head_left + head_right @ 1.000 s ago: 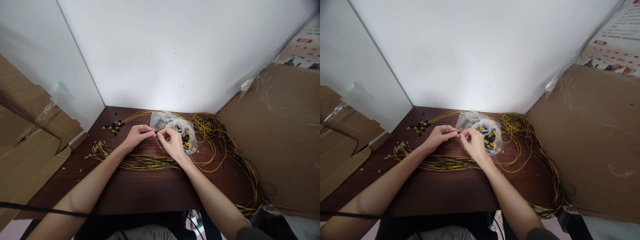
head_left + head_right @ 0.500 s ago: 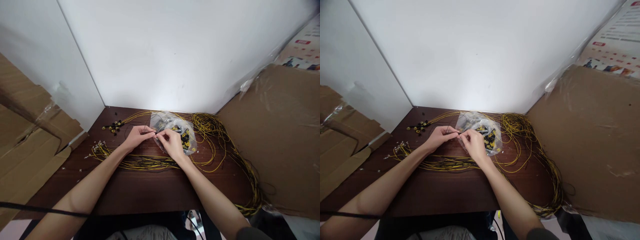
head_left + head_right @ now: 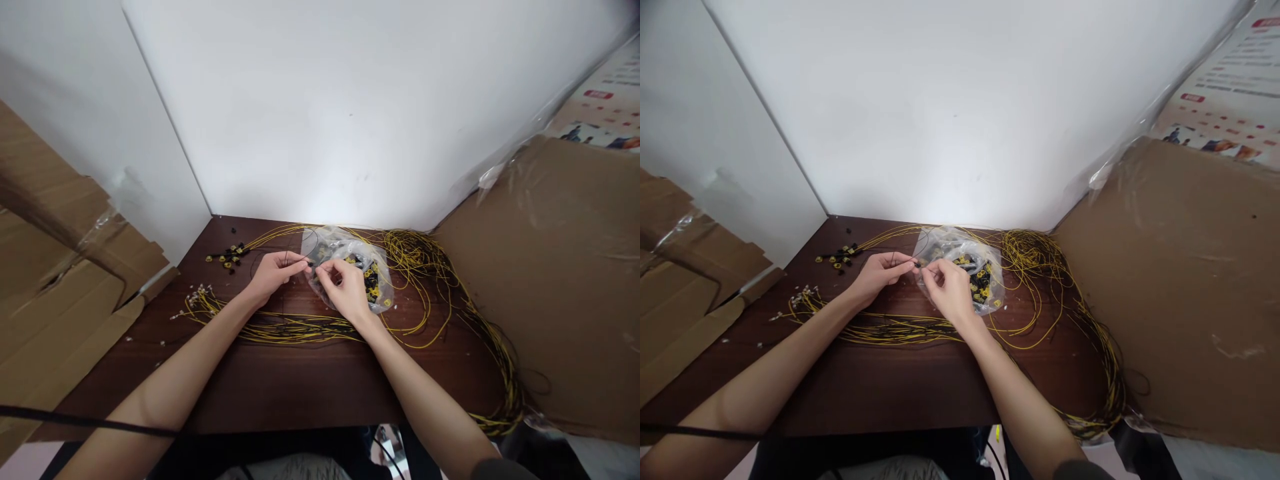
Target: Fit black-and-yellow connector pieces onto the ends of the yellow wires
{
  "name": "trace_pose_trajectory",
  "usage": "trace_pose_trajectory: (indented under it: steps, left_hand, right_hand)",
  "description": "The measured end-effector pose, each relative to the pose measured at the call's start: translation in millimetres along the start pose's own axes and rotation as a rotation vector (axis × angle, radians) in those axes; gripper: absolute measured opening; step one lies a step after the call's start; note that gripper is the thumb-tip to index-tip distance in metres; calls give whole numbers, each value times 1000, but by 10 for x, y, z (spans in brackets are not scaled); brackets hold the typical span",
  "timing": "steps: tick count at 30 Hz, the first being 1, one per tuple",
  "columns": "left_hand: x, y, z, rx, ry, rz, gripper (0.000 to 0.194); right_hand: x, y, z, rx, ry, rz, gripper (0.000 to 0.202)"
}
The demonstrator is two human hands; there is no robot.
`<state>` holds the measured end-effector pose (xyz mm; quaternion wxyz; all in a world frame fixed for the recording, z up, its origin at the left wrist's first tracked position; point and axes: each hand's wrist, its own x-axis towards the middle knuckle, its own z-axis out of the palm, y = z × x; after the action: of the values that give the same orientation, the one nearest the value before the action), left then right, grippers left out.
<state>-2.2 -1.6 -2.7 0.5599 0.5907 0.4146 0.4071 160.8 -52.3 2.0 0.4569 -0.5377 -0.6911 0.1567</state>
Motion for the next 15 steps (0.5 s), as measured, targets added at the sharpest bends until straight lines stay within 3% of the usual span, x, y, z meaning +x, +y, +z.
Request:
trace_pose_trajectory:
  steps: [15]
  left_hand:
    - [-29,35,10,12,-50,1,29]
  right_hand:
    - [-7,45,26,-68,-25,-10,20]
